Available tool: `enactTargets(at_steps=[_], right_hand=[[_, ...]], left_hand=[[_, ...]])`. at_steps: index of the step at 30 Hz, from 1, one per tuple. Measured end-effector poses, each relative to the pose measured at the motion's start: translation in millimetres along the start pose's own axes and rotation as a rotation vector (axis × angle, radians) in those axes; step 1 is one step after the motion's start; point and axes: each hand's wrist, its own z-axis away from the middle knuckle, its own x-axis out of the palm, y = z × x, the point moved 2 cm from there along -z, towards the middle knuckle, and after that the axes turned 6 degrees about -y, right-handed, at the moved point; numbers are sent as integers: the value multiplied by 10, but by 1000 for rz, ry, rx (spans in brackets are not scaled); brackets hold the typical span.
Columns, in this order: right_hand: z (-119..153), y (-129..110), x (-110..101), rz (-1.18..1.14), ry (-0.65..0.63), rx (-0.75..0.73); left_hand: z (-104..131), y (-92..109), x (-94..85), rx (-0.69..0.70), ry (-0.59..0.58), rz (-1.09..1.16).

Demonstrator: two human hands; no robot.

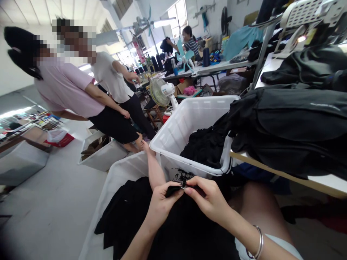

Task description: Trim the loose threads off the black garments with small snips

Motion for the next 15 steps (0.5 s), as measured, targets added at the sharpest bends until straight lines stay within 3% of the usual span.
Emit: enactTargets(at_steps=[4,6,7,9,11,12,14,15], right_hand=[[-6,29,48,-78,4,60],[22,54,64,-90,3,88],[49,55,80,-91,-16,93],[132,6,151,-98,-162,75],[259,-129,275,-95,-426,19],[335,-222,346,-91,-568,-28],[477,-416,473,-81,-762,-125],[528,-496,520,-82,-797,-159]], left_hand=[[55,-25,-80,-11,7,-32],[135,-48,-305,-31,84,-79],[202,-59,-484,-46,180,-117],[402,-65,-941,-72,505,-226],[680,-19,-1404,-63,995,-441],[814,32,-1573,13,1220,-588],[982,133,-1740,157,1439,-851],[1009,172,-1752,196,1449,-901]])
